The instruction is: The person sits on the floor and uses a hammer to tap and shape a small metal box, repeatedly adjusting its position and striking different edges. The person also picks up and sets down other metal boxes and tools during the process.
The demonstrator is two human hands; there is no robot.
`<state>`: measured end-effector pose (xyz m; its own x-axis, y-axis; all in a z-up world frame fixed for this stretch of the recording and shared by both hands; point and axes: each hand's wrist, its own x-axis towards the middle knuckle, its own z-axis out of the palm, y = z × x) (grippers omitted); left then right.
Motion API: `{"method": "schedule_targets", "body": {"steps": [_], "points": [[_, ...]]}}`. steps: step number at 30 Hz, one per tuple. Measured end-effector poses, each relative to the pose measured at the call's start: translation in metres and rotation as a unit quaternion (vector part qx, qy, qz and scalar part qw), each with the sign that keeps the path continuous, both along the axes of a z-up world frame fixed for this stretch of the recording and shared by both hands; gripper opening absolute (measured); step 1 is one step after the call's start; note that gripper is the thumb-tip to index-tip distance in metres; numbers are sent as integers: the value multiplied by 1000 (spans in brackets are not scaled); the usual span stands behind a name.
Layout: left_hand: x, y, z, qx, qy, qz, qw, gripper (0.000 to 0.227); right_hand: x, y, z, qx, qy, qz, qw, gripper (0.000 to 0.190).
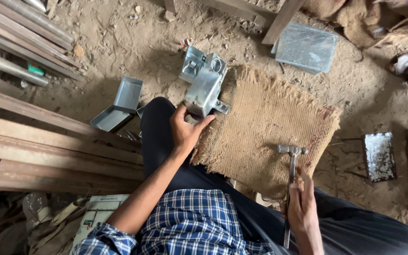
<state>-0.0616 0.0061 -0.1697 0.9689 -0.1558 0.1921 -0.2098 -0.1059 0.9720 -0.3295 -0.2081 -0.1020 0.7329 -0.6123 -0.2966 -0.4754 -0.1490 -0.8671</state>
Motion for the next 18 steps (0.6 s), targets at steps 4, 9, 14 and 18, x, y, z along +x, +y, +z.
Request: {"method": "schedule_targets", "body": {"steps": [4,9,14,18], "points": [[-8,7,1,58,-44,5,997,42,3,20,14,-96,33,-28,994,44],[-8,11,5,130,-141,3,981,40,27,39,37,-238,53,40,969,54],[-6,6,-1,175,-156,15,972,47,67,39,34,-386,-95,80,914,44],[-7,6,-3,198,-145,32,969,45,86,41,25,-471,-261,49,841,43]]}}
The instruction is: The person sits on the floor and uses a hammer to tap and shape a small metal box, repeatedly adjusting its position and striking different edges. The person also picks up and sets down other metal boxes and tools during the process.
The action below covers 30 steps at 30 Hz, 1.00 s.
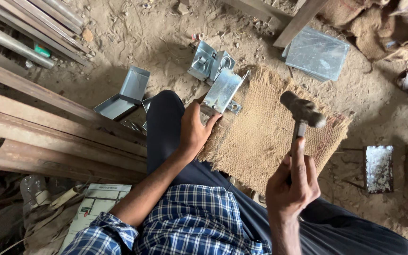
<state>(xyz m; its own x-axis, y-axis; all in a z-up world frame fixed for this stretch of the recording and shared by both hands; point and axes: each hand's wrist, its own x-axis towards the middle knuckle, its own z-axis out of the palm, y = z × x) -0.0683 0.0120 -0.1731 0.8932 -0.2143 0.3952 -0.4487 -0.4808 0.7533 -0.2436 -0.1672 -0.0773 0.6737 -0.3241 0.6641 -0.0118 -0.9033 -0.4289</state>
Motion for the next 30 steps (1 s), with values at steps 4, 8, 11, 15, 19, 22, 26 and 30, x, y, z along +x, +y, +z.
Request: {"method": "schedule_targets", "body": {"steps": [4,8,11,15,19,22,26,30], "points": [[-2,0,7,-50,10,-24,998,43,20,17,-18,56,109,4,992,42],[-3,4,14,-7,-43,-21,999,41,26,25,-32,84,295,29,951,46],[-5,3,18,-15,3,-17,1000,34,20,17,-34,101,293,31,950,49],[-4,0,20,-60,38,-23,997,33,11,7,-36,194,290,-17,937,43],[-5,4,17,-67,41,-34,996,30,-14,2,-41,190,233,-22,953,44],[-5,-1,17,-74,57,-19,995,33,-32,-5,-43,224,242,-54,943,46],[-3,-2,22,-44,-16,5,999,40,-32,-14,-47,309,198,-54,929,47],[0,-4,26,-94,110,-26,989,32,-29,-18,-47,385,182,-71,902,51]]}}
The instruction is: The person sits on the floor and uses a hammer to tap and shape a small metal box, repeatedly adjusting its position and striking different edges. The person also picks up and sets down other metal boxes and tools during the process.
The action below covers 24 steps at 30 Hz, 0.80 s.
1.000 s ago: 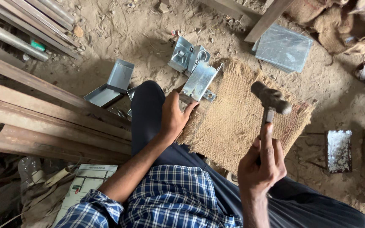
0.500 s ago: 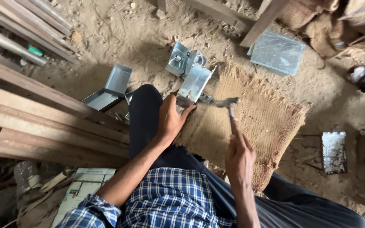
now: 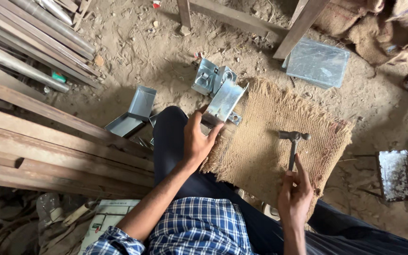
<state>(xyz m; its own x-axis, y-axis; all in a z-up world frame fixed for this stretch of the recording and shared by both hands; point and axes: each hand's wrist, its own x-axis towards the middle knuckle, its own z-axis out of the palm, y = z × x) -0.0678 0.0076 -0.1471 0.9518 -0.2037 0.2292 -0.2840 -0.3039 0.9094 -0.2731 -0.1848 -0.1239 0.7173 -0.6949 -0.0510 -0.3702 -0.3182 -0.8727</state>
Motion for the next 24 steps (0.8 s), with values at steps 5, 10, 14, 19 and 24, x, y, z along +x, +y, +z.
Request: {"method": "schedule_targets", "body": {"steps": [5,10,14,19,24], "points": [[10,0,6,94,-111,-12,989,53,1,1,7,68,25,-31,997,51],[30,7,26,146,-97,-91,980,55,3,3,14,93,20,-36,995,52],[45,17,46,173,-147,-134,965,66,3,3,14,93,19,-37,995,52],[55,21,61,207,-150,-213,943,78,2,0,11,42,26,-24,998,51],[61,17,67,211,-41,-253,943,78,3,0,9,60,51,-41,996,50]]}}
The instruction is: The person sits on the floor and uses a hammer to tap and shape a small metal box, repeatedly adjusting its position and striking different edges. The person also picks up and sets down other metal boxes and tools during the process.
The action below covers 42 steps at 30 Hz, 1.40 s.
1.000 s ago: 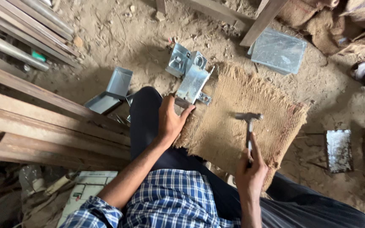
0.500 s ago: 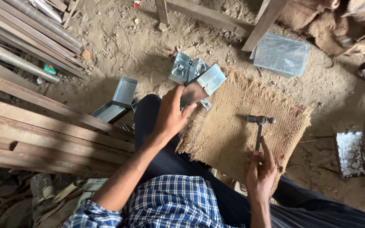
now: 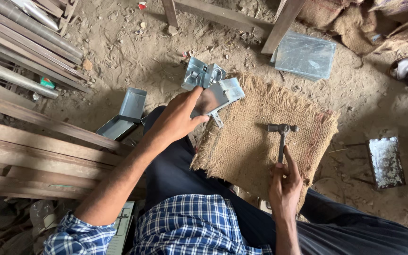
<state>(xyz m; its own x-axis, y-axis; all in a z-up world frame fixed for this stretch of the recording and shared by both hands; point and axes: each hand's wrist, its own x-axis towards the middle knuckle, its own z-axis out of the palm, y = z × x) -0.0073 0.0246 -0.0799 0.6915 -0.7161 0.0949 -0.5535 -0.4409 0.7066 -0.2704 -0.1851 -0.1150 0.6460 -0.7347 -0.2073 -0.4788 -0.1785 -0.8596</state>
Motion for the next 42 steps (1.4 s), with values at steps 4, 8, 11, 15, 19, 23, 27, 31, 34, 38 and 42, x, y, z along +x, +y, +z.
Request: {"method": "schedule_targets", "body": {"steps": [4,8,11,15,19,23,27,31,34,38,42], "points": [[-1,-7,12,37,-71,-6,997,73,-1,0,0,-4,-15,10,1000,52],[-4,-15,42,-6,-108,-25,994,73,1,2,3,-1,-17,10,1000,52],[-7,-17,63,-14,-91,-30,995,66,-1,2,7,5,-23,10,1000,53],[-15,-26,68,23,-3,5,1000,49,0,3,7,11,-13,2,1000,52],[-36,-32,49,-121,13,53,991,45,1,1,7,-5,-27,12,1000,53],[-72,-62,19,-268,72,122,953,42,0,0,9,-9,-9,1,1000,54],[-93,-83,-6,-228,69,155,959,42,4,4,12,35,-37,-10,999,53],[-99,-86,-18,-189,27,123,974,55,-1,3,10,57,-50,-8,997,52],[-81,-83,-13,-217,-45,96,970,102,1,2,10,20,-57,13,998,52],[-57,-79,4,-197,0,31,980,132,2,4,14,14,-61,11,998,51],[-25,-78,16,-83,-64,-59,993,146,1,4,17,48,-56,-3,997,52]]}}
